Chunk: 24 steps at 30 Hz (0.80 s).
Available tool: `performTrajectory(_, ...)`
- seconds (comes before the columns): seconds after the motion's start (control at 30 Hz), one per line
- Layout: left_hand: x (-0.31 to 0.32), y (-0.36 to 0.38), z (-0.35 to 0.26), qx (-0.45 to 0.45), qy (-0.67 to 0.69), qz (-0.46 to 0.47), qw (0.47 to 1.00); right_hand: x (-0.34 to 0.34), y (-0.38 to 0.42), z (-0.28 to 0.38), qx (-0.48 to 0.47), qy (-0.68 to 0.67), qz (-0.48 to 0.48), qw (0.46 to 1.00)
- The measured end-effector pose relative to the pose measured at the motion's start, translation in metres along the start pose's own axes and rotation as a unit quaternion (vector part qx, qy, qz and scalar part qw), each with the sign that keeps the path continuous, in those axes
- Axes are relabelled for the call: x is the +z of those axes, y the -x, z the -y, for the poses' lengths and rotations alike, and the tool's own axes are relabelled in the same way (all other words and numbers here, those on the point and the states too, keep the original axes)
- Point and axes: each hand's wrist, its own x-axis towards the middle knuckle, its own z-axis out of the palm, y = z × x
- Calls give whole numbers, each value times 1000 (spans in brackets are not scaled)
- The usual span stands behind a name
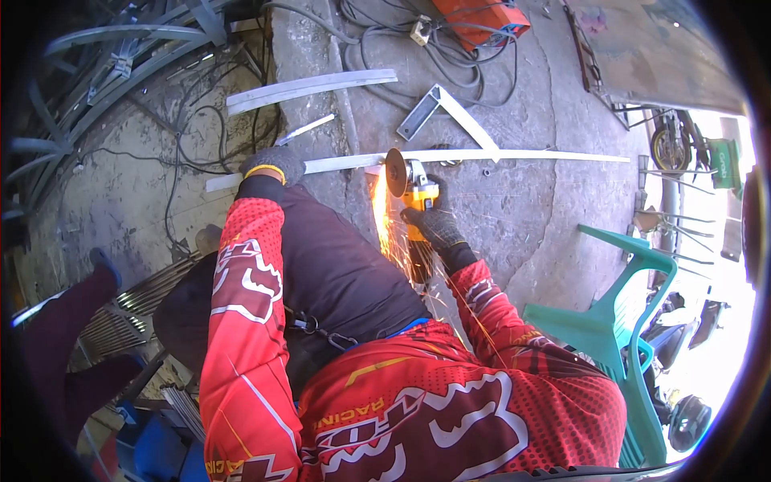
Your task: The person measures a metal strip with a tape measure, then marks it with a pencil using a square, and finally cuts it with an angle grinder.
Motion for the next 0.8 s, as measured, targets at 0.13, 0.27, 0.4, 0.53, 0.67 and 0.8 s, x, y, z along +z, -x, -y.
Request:
performTrajectory(0.13, 3, -4, 2, 4, -5, -2, 1000, 3, 3, 11, 17, 7, -11, 1000)
performTrajectory(0.27, 9, -15, 6, 30, -23, 3, 999, 3, 3, 10, 20, -15, 7, 1000)
performTrajectory(0.4, 9, -13, 6, 32, -29, 3, 999, -1, 2, -6, -2, -43, 15, 999)
performTrajectory(0.53, 5, -7, 2, 3, -11, 0, 1000, 2, 2, 3, 11, 22, -8, 1000)
performTrajectory(0.67, 0, -1, 0, 0, -11, 6, 1000, 1, -4, -3, 9, -27, -4, 1000)
performTrajectory(0.8, 9, -17, 5, 8, -30, 19, 999, 4, 0, 15, 19, 40, -19, 999)
